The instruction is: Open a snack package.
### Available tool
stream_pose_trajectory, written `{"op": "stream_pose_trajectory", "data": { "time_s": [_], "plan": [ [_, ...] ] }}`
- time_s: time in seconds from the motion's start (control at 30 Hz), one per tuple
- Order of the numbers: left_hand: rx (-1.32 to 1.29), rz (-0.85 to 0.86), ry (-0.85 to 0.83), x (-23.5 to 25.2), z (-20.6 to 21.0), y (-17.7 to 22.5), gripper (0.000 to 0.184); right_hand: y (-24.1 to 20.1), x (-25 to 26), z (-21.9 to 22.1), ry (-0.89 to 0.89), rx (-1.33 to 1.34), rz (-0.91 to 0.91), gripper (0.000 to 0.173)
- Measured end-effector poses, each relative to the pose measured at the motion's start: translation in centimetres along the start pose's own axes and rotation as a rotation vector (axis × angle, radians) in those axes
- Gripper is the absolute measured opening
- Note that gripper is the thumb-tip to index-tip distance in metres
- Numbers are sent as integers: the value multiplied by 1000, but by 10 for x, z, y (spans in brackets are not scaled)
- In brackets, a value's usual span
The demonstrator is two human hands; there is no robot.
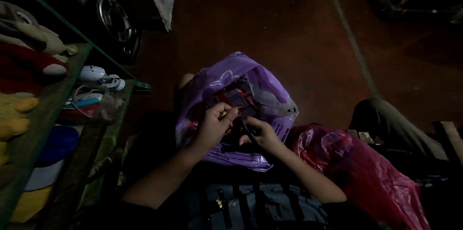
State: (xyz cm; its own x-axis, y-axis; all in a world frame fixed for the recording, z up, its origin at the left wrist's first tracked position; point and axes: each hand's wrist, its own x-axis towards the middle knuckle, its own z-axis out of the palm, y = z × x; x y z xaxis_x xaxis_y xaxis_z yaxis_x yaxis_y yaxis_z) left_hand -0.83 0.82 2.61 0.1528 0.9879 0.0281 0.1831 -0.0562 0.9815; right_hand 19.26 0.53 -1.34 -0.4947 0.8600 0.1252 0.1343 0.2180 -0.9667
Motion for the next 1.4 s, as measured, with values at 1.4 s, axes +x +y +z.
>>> {"op": "stream_pose_trajectory", "data": {
  "time_s": [1.4],
  "plan": [
    [129,2,-170,-4,8,-4,16,1,0,8,390,202,-36,27]
  ]
}}
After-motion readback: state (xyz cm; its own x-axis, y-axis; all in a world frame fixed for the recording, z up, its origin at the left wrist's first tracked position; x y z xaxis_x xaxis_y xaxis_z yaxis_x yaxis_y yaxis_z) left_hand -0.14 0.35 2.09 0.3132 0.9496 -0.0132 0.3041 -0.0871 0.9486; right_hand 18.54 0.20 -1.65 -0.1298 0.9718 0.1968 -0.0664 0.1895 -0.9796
